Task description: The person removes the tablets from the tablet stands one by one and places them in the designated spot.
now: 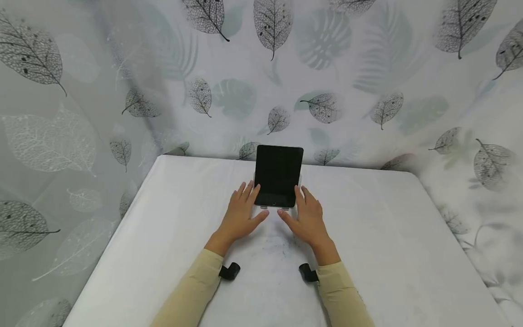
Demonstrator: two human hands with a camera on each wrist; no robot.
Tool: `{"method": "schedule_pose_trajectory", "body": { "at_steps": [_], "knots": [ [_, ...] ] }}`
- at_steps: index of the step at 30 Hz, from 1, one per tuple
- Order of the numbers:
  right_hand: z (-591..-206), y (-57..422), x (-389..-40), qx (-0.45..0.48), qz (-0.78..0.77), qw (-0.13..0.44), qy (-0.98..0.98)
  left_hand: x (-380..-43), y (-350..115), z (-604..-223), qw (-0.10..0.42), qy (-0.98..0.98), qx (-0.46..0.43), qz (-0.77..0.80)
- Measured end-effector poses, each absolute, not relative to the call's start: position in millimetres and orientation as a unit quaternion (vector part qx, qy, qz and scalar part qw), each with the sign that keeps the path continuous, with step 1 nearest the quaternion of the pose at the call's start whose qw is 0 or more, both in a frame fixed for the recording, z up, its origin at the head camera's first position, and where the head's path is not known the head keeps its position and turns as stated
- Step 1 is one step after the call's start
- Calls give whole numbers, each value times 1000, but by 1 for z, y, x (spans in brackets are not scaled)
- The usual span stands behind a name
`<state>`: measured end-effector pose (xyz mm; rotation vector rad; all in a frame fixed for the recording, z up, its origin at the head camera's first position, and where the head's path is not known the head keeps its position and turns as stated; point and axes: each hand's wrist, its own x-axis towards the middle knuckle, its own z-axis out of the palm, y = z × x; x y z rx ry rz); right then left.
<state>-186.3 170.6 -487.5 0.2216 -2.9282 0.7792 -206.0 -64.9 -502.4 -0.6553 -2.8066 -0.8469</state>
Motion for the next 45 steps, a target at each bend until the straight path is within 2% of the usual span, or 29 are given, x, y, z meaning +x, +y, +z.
{"method": "schedule_pose_trajectory", "body": {
  "at_steps": [9, 23, 27, 40, 45],
  "knots": [
    [-497, 159, -192, 56, 418, 71, -904, -206, -64, -510, 69, -842, -182, -503],
    [-517, 154, -210, -4, 611, 162, -775, -211, -51, -520, 98, -737, -147, -653],
    [-519, 153, -214, -32, 630, 192, -752, -213, -45, -522, 99, -721, -140, -671],
    [-527, 156, -221, -61, 622, 231, -746, -220, -37, -524, 111, -730, -93, -668],
    [-532, 159, -222, -101, 582, 218, -777, -221, -29, -528, 137, -741, -35, -656]
  ]
}}
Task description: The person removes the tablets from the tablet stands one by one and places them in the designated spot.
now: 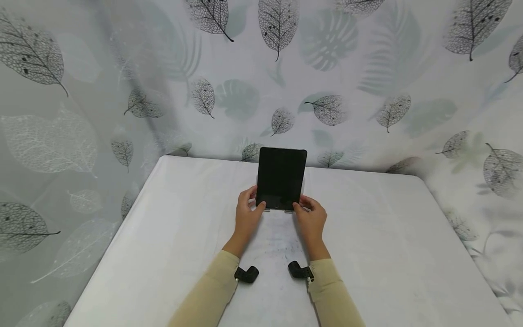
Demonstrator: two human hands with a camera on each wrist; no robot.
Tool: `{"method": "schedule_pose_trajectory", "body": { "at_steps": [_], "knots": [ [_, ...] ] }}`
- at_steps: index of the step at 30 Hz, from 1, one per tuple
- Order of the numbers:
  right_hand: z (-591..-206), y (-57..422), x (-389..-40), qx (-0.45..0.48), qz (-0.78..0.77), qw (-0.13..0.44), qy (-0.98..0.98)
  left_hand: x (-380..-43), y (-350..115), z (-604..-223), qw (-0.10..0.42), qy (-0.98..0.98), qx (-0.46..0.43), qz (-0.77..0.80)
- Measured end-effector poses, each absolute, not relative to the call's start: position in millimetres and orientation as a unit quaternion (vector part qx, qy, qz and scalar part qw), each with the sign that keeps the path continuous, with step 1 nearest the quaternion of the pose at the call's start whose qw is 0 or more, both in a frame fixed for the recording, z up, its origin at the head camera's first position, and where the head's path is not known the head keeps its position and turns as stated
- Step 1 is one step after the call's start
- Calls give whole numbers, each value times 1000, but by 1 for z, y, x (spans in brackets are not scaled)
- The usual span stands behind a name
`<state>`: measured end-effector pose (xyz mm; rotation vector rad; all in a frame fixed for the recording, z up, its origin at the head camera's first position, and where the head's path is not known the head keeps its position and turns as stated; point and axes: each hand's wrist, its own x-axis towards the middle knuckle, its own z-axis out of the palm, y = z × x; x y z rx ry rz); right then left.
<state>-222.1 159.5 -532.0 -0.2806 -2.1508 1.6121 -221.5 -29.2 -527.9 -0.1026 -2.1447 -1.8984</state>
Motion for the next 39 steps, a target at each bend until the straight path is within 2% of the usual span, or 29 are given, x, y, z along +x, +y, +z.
{"method": "schedule_pose_trajectory", "body": {
  "at_steps": [5, 9, 20, 26, 39],
  "knots": [
    [-531, 161, -220, -115, 546, 203, -804, -221, -19, -529, 180, -765, 43, -617],
    [-531, 160, -218, -120, 539, 192, -811, -220, -16, -532, 185, -778, 59, -597],
    [-535, 161, -221, -125, 543, 164, -814, -219, -18, -538, 169, -785, -9, -597],
    [-536, 162, -219, -114, 550, 170, -809, -215, -20, -539, 208, -790, -49, -574],
    [-528, 179, -217, 0, 749, 187, -636, -210, -16, -534, 237, -708, -99, -658]
  ]
}}
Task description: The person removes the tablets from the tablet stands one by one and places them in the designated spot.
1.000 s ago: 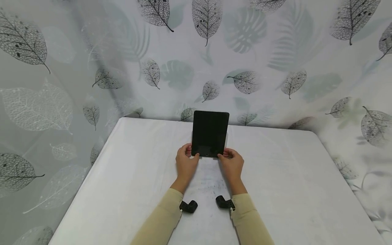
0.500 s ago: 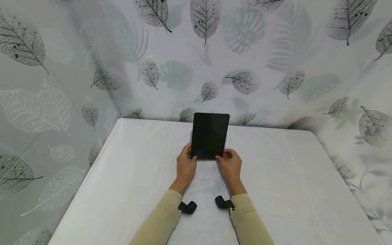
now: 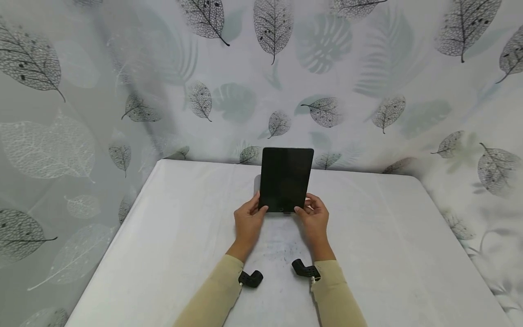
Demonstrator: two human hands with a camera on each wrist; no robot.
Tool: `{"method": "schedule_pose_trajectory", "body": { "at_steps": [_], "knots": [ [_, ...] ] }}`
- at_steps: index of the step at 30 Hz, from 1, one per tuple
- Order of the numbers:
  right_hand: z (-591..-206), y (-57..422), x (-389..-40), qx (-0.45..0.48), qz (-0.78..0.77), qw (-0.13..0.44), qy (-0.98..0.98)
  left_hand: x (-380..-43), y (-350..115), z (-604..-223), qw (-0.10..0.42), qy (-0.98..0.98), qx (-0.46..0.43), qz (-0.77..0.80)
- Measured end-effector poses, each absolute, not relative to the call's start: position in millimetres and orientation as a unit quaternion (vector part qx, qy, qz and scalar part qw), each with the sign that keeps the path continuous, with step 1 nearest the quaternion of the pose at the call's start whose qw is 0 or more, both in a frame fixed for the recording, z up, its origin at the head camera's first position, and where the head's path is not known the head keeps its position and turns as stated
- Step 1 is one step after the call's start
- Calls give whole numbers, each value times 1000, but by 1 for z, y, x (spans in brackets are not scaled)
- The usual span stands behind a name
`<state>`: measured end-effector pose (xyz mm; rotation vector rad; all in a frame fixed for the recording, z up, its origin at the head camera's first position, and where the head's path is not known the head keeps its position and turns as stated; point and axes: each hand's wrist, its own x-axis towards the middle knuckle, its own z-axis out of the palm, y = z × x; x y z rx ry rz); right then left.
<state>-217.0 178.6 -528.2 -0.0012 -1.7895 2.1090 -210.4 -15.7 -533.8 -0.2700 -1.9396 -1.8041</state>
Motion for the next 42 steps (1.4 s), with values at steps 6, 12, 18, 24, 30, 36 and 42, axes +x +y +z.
{"method": "schedule_pose_trajectory", "body": {
  "at_steps": [6, 12, 18, 24, 30, 36, 42],
  "knots": [
    [-520, 190, -215, -10, 789, 183, -587, -213, -11, -527, 245, -749, -153, -597],
    [-518, 207, -214, -18, 803, 173, -569, -216, -8, -523, 168, -765, -206, -587],
    [-514, 236, -206, 4, 801, 176, -572, -218, 11, -517, 129, -799, -223, -543],
    [-511, 270, -198, -17, 798, 179, -575, -216, 41, -511, 119, -806, -243, -527],
    [-505, 296, -190, -65, 795, 183, -575, -217, 70, -507, 63, -787, -226, -570],
    [-501, 313, -184, -144, 762, 160, -610, -220, 89, -509, 6, -786, -197, -586],
    [-507, 324, -185, -183, 709, 116, -672, -220, 100, -516, -33, -791, -153, -592]
  ]
}}
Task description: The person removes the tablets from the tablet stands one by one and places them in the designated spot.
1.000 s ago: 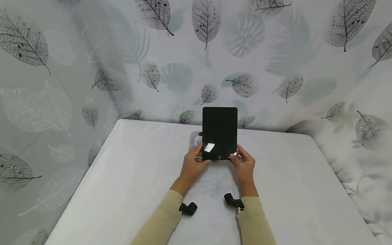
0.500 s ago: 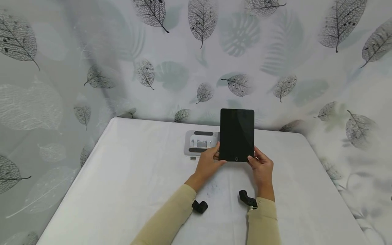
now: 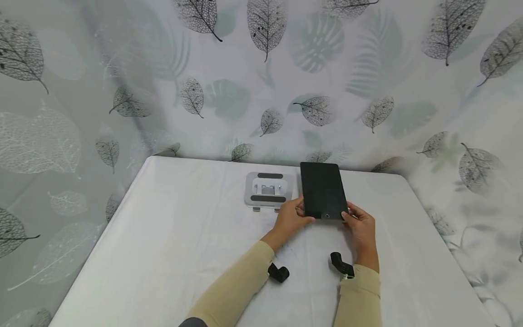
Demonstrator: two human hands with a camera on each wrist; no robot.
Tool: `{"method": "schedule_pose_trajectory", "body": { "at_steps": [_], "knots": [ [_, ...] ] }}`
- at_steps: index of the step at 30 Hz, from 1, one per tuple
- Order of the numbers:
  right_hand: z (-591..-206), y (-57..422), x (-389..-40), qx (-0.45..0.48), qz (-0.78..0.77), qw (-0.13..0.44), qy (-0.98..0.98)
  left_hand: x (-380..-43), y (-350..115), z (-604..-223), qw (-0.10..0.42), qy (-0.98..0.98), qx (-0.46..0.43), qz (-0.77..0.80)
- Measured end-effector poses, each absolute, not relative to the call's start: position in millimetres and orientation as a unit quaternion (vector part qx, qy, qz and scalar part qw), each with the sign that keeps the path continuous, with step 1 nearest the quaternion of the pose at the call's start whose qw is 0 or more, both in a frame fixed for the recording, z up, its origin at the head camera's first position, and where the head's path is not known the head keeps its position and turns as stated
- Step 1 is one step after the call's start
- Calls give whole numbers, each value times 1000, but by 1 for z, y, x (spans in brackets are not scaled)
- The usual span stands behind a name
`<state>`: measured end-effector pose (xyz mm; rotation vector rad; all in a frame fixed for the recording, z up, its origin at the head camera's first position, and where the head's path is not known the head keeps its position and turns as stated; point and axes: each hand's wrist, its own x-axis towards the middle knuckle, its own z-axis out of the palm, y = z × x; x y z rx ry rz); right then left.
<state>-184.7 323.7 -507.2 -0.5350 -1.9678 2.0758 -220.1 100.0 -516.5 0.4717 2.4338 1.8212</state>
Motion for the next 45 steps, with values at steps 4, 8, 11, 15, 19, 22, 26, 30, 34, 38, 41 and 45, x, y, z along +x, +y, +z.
{"method": "schedule_pose_trajectory", "body": {
  "at_steps": [4, 8, 11, 15, 19, 22, 26, 30, 34, 38, 41, 45],
  "knots": [
    [-508, 326, -186, -209, 677, 79, -701, -218, 103, -521, 43, 797, 130, 588],
    [-509, 327, -188, -222, 650, 61, -724, -215, 105, -524, 49, 801, 105, 587],
    [-510, 327, -188, -225, 635, 52, -738, -212, 106, -526, 45, 800, 85, 592],
    [-510, 327, -189, -231, 614, 49, -753, -207, 108, -529, 11, 801, 71, 594],
    [-511, 323, -191, -241, 584, 69, -772, -204, 108, -532, -23, 791, 69, 608],
    [-514, 318, -191, -246, 549, 85, -794, -203, 106, -535, -43, 785, 77, 613],
    [-521, 311, -190, -246, 469, 112, -841, -199, 103, -539, -75, 807, 96, 578],
    [-526, 307, -189, -237, 414, 153, -865, -197, 102, -537, -98, 840, 112, 522],
    [-526, 307, -190, -227, 402, 159, -873, -198, 104, -532, -105, 866, 110, 475],
    [-525, 308, -191, -228, 395, 141, -879, -200, 105, -531, -102, 877, 107, 457],
    [-524, 307, -190, -234, 396, 133, -878, -200, 105, -532, -101, 880, 111, 451],
    [-524, 306, -189, -238, 399, 132, -876, -201, 104, -535, -100, 879, 110, 453]
  ]
}}
